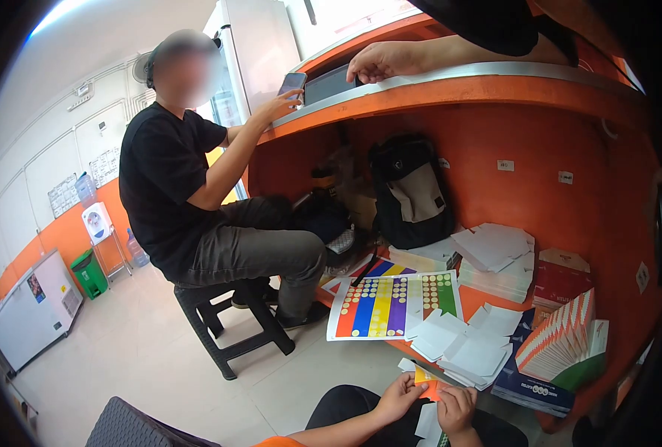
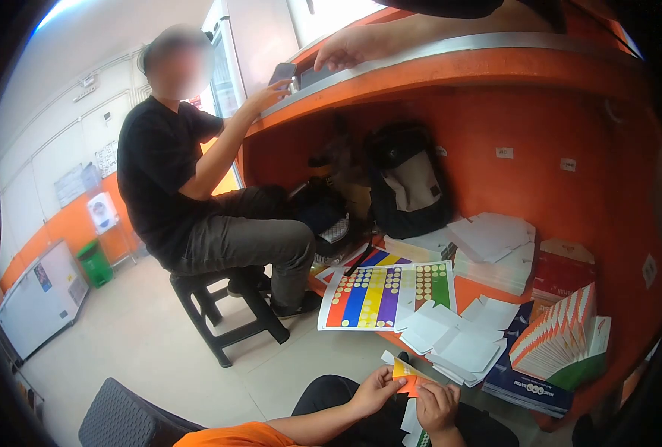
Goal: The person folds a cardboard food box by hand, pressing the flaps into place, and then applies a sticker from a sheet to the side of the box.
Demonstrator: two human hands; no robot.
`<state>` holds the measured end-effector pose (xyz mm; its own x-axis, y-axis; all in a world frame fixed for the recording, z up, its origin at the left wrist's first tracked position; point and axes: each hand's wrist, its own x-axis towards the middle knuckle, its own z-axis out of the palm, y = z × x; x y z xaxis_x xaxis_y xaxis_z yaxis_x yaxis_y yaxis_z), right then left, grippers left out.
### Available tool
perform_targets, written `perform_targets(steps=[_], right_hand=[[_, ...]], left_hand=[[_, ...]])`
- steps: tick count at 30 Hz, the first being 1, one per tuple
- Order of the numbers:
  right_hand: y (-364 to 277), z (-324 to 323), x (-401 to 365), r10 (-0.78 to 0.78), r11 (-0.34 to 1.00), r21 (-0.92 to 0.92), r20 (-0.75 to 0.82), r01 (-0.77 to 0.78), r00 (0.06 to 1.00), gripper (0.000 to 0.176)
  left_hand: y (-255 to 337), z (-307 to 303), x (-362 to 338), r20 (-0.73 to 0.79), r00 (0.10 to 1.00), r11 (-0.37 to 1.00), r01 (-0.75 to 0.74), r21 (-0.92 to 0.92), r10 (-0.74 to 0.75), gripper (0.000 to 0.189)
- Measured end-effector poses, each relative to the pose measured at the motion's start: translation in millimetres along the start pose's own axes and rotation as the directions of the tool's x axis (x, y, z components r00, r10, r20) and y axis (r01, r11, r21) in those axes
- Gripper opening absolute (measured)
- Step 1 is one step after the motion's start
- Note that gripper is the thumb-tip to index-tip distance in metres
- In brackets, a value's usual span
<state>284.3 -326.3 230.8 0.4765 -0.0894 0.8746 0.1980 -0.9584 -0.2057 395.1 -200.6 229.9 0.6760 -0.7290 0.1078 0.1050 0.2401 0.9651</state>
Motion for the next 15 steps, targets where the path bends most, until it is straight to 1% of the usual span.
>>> perform_targets(steps=[1,3,4,5,6,7,8,9,10,11,12,13,14,15], right_hand=[[0,-1,1,-0.002,1.0,0.0,0.0,0.002,1.0,0.017],[-1,-2,4,0.07,0.997,0.04,-0.03,-0.068,0.997,0.018],[-1,-3,5,0.069,0.997,0.04,-0.03,-0.068,0.997,0.018],[0,-5,5,0.112,0.992,0.067,-0.051,-0.109,0.992,0.018],[0,-6,6,0.156,0.984,0.094,-0.07,-0.149,0.985,0.018],[1,-6,8,0.159,0.985,0.083,-0.088,-0.152,0.983,0.016],[2,-4,5,0.16,0.985,0.084,-0.088,-0.152,0.983,0.016],[2,-1,3,0.233,0.963,0.156,-0.073,-0.22,0.97,0.014],[3,1,1,0.304,0.932,0.225,-0.052,-0.285,0.951,0.012],[1,2,0,0.304,0.932,0.225,-0.052,-0.286,0.951,0.012],[-7,1,5,0.43,0.849,0.36,-0.044,-0.387,0.902,0.011],[-11,0,8,0.546,0.737,0.487,-0.019,-0.469,0.837,0.01],[-11,0,8,0.547,0.736,0.489,-0.024,-0.468,0.837,0.01],[-8,-1,7,0.577,0.72,0.472,-0.001,-0.508,0.817,0.01]], left_hand=[[0,0,0,0.0,1.0,1.0,-0.002,0.0,0.002,0.027],[3,-1,0,0.007,0.998,0.987,-0.064,0.15,0.064,0.028],[16,5,-4,0.007,0.998,0.987,-0.065,0.15,0.064,0.028],[29,11,-9,-0.006,0.996,0.944,-0.078,0.32,0.084,0.025],[39,15,-11,-0.015,0.994,0.873,-0.085,0.481,0.106,0.021],[40,13,-11,-0.015,0.994,0.872,-0.085,0.481,0.105,0.021],[41,12,-11,0.047,0.978,0.734,-0.185,0.653,0.204,0.018],[41,11,-10,0.128,0.95,0.552,-0.272,0.788,0.286,0.015],[38,10,-9,0.128,0.95,0.552,-0.272,0.788,0.285,0.015],[32,10,-7,0.106,0.938,0.621,-0.3,0.724,0.329,0.014],[24,9,-5,0.081,0.926,0.682,-0.329,0.654,0.369,0.014],[15,9,-2,0.084,0.926,0.68,-0.331,0.654,0.369,0.014],[5,10,2,0.038,0.94,0.804,-0.309,0.508,0.338,0.014],[1,12,6,-0.001,0.955,0.897,-0.279,0.344,0.298,0.014]])
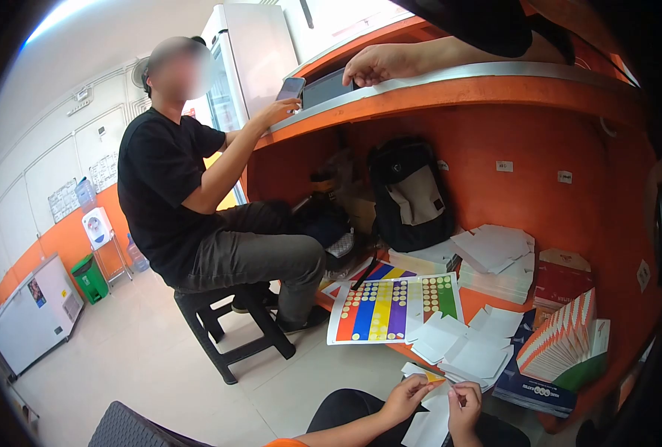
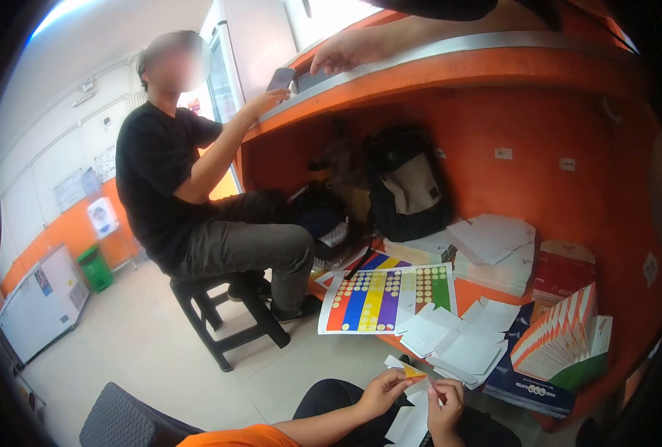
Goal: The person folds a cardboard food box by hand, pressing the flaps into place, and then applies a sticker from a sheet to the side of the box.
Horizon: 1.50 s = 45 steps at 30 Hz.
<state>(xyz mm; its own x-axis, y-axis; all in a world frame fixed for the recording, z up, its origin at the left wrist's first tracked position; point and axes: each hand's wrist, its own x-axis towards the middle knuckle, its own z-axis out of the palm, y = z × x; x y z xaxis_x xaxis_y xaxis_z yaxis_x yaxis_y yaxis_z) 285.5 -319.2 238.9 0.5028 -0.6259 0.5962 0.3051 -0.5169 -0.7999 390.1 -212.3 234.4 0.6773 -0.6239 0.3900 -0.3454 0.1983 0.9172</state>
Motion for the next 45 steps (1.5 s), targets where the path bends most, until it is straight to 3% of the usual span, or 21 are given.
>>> perform_targets(steps=[3,4,9,11,13,15,17,20,29,35,38,41,44,45], right_hand=[[19,-4,1,0.068,0.997,-0.026,0.001,-0.068,0.998,0.01],[26,-5,2,0.093,0.995,-0.04,0.005,-0.093,0.996,0.009],[51,1,-4,0.148,0.988,-0.041,-0.071,-0.151,0.986,0.01],[65,5,-11,0.218,0.965,-0.152,0.006,-0.214,0.976,0.01],[90,16,-21,0.165,0.973,-0.168,0.014,-0.16,0.986,0.01],[104,23,-29,0.235,0.963,-0.148,0.061,-0.224,0.97,0.01],[115,26,-34,0.234,0.964,-0.146,0.054,-0.224,0.971,0.011],[102,23,-24,0.208,0.945,-0.283,0.136,-0.163,0.969,0.01],[113,16,-26,0.245,0.933,-0.306,0.164,-0.187,0.956,0.011],[102,20,-23,0.268,0.919,-0.348,0.204,-0.186,0.941,0.012],[97,21,-20,0.146,0.933,-0.352,0.198,-0.068,0.969,0.012],[99,23,-22,0.159,0.94,-0.328,0.161,-0.099,0.974,0.012],[92,20,-16,0.272,0.903,-0.37,0.099,-0.218,0.957,0.01],[95,20,-14,0.242,0.907,-0.376,0.091,-0.191,0.966,0.012]], left_hand=[[-12,14,6,0.0,0.994,0.994,0.111,0.001,-0.111,0.014],[-20,17,9,0.06,0.975,0.976,0.215,-0.043,-0.212,0.015],[-58,21,14,0.232,0.909,0.919,0.377,-0.111,-0.345,0.021],[-77,14,10,0.247,0.889,0.893,0.427,-0.139,-0.386,0.021],[-93,11,2,0.246,0.886,0.871,0.444,-0.211,-0.392,0.021],[-108,8,-7,0.245,0.844,0.807,0.53,-0.259,-0.476,0.017],[-120,7,-12,0.244,0.837,0.811,0.54,-0.225,-0.489,0.016],[-124,12,-11,0.233,0.839,0.833,0.531,-0.158,-0.491,0.015],[-148,19,-12,0.263,0.851,0.868,0.489,-0.085,-0.454,0.015],[-140,15,-16,0.222,0.862,0.847,0.496,-0.191,-0.455,0.012],[-120,12,-12,0.253,0.845,0.791,0.532,-0.301,-0.472,0.01],[-138,15,-15,0.264,0.854,0.787,0.517,-0.337,-0.449,0.009],[-115,14,-10,0.236,0.838,0.784,0.545,-0.297,-0.492,0.009],[-112,15,-6,0.221,0.829,0.759,0.559,-0.334,-0.513,0.01]])
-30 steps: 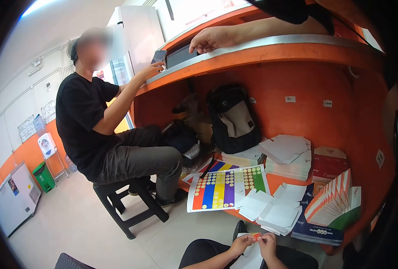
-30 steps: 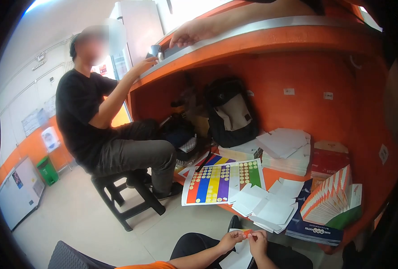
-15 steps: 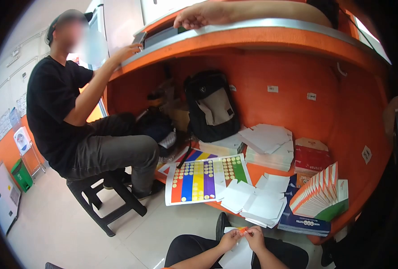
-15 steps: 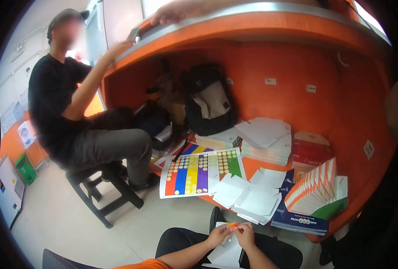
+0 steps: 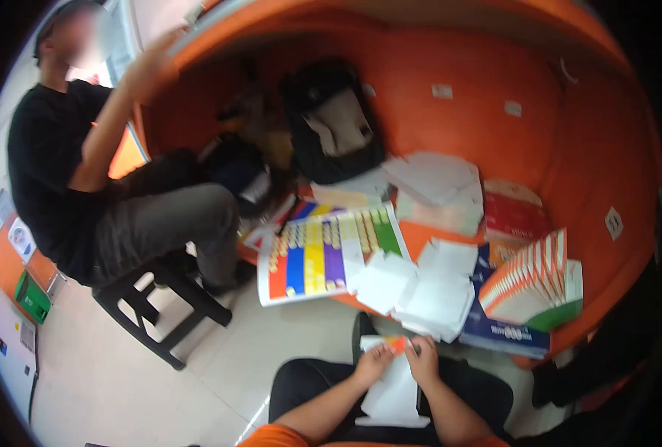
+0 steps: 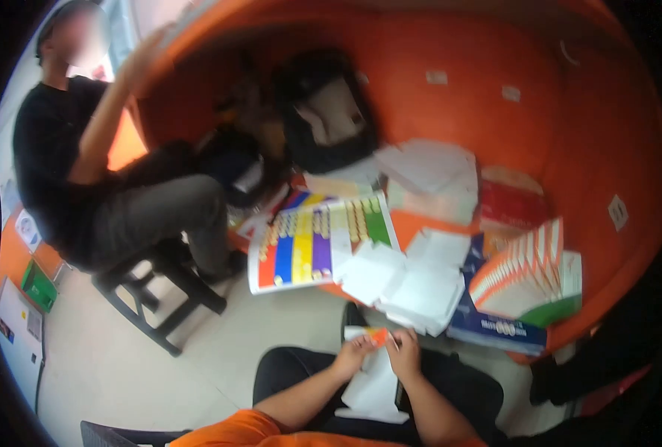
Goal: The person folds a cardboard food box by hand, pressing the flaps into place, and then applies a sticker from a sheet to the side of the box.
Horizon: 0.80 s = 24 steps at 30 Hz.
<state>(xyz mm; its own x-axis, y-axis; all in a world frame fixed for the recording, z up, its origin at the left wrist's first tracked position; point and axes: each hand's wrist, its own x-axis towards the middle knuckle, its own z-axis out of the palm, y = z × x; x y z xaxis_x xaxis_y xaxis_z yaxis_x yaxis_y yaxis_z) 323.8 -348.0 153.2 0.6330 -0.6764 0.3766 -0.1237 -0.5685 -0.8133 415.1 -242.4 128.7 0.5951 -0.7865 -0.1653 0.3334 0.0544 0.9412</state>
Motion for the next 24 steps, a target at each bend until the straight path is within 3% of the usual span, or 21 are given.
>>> perform_targets(steps=[3,4,5,6,11,16,19,24], right_hand=[[13,2,2,-0.055,0.998,0.031,0.067,0.053,0.996,0.013],[14,0,1,-0.005,1.0,0.023,0.116,0.002,0.993,0.013],[11,0,-1,0.019,1.0,0.02,0.1,-0.021,0.995,0.014],[9,0,-1,-0.013,0.999,0.051,0.065,0.01,0.998,0.015],[6,-1,4,0.015,0.999,0.034,0.054,-0.016,0.998,0.014],[1,-5,8,0.092,0.994,0.042,0.149,-0.1,0.984,0.015],[2,-5,6,0.084,0.996,-0.013,0.143,-0.083,0.986,0.016],[5,-6,6,0.124,0.99,0.057,0.135,-0.133,0.983,0.016]], left_hand=[[-7,-8,4,-0.064,0.998,0.995,-0.009,0.098,0.016,0.009],[-13,-13,6,-0.041,0.999,0.992,0.017,0.127,-0.011,0.007],[1,-1,2,-0.024,0.998,0.996,0.048,-0.069,-0.049,0.008],[-10,-8,6,0.03,0.999,0.998,0.019,-0.061,-0.017,0.007],[4,-1,1,0.015,0.998,0.997,0.066,-0.028,-0.066,0.009],[2,-2,4,0.012,0.999,0.999,0.035,-0.015,-0.035,0.009],[2,-4,3,0.031,0.999,0.999,0.036,0.023,-0.037,0.01],[1,-2,3,0.051,0.998,1.0,0.025,0.005,-0.025,0.011]])
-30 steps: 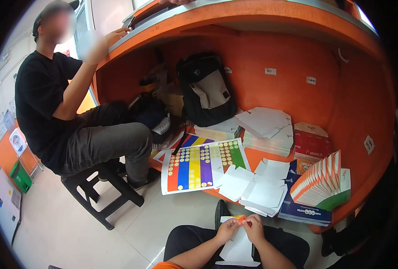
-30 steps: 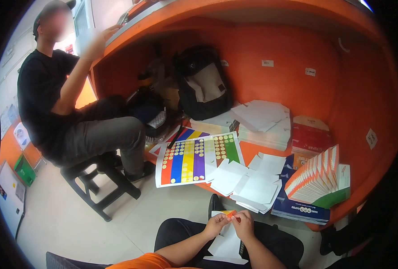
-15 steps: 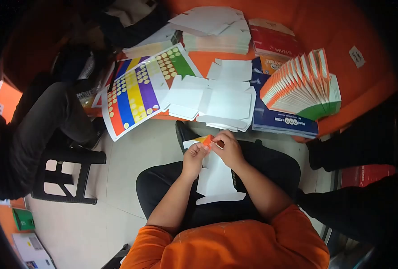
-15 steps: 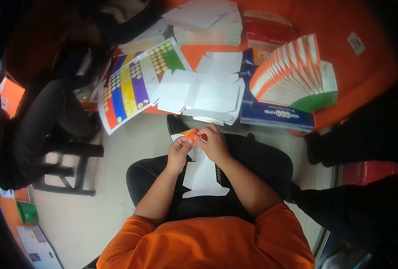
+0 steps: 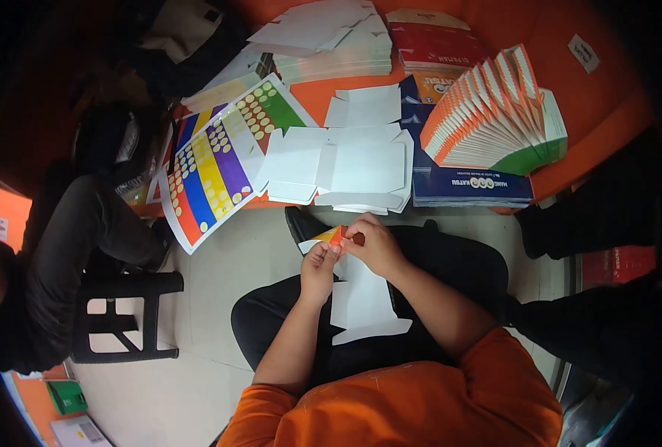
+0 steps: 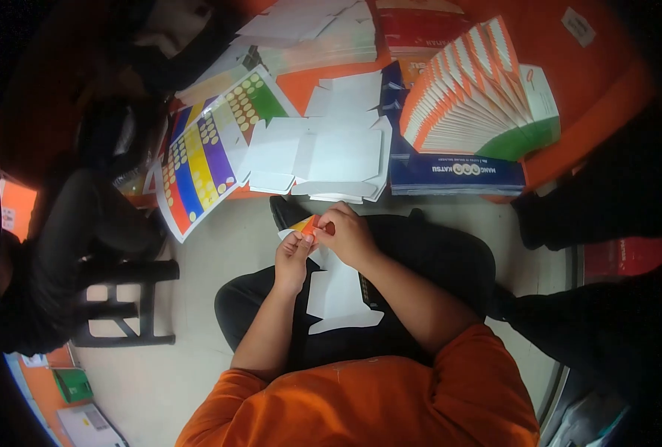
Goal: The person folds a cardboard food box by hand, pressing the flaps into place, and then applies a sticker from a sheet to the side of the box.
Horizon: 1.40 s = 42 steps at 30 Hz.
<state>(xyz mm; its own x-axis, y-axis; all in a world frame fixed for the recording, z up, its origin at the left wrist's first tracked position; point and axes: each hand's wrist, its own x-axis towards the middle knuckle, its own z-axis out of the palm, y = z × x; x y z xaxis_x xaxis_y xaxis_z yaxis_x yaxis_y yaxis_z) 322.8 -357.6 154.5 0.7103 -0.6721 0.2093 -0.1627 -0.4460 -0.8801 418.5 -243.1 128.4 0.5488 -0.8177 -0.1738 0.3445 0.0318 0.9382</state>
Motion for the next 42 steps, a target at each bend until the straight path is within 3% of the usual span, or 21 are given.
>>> perform_targets(steps=[5,7,11,14,16,26,28,29,31,32,35,36,38,42], right_hand=[[1,0,-4,0.021,0.997,0.073,0.021,-0.022,1.0,0.017],[-3,-3,-4,-0.057,0.995,-0.086,0.019,0.058,0.998,0.018],[-6,-1,-6,-0.143,0.963,-0.235,-0.024,0.134,0.989,0.018],[-3,1,-4,-0.039,0.988,-0.151,0.004,0.039,0.999,0.016],[-2,2,-1,0.067,0.986,0.149,0.03,-0.071,0.997,0.014],[-6,0,-1,0.002,0.984,0.179,0.08,-0.016,0.997,0.008],[-13,-3,-1,-0.262,0.954,-0.147,0.008,0.26,0.965,0.008],[-15,-4,-1,-0.263,0.954,-0.148,0.009,0.261,0.965,0.008],[-20,-5,2,-0.206,0.977,0.067,0.026,0.203,0.978,0.008],[-24,-6,0,-0.206,0.977,0.067,0.021,0.205,0.978,0.008],[-42,-17,-6,-0.149,0.966,0.201,-0.072,0.161,0.986,0.01],[-45,-21,-7,-0.228,0.948,0.206,-0.104,0.245,0.968,0.012],[-53,-31,-10,-0.308,0.921,0.21,-0.13,0.329,0.943,0.013],[-70,-50,-15,-0.429,0.884,0.153,-0.116,0.443,0.896,0.017]], left_hand=[[0,-1,-2,-0.004,1.0,1.0,-0.003,-0.001,0.003,0.013],[0,-1,-3,0.002,1.0,1.0,-0.004,-0.006,0.004,0.012],[2,-1,-3,0.005,1.0,1.0,0.018,0.024,-0.018,0.012],[0,-1,-1,0.005,1.0,0.999,0.026,0.023,-0.026,0.011],[0,1,0,-0.048,0.999,0.997,0.007,-0.077,-0.011,0.007],[1,6,-3,-0.052,0.997,0.993,-0.07,-0.094,0.065,0.004],[8,11,-7,-0.103,0.991,0.979,-0.099,-0.181,0.081,0.004],[13,12,-10,-0.103,0.991,0.978,-0.1,-0.183,0.082,0.004],[29,11,-13,-0.035,0.999,0.894,-0.032,-0.446,0.018,0.012],[30,10,-13,-0.032,0.999,0.896,-0.032,-0.443,0.02,0.012],[36,10,-19,-0.067,0.984,0.974,-0.173,-0.143,0.165,0.019],[40,11,-24,-0.065,0.984,0.974,-0.175,-0.143,0.167,0.019],[50,13,-33,0.004,0.957,0.946,-0.286,0.154,0.289,0.02],[74,30,-45,0.042,0.931,0.915,-0.363,0.174,0.362,0.02]])
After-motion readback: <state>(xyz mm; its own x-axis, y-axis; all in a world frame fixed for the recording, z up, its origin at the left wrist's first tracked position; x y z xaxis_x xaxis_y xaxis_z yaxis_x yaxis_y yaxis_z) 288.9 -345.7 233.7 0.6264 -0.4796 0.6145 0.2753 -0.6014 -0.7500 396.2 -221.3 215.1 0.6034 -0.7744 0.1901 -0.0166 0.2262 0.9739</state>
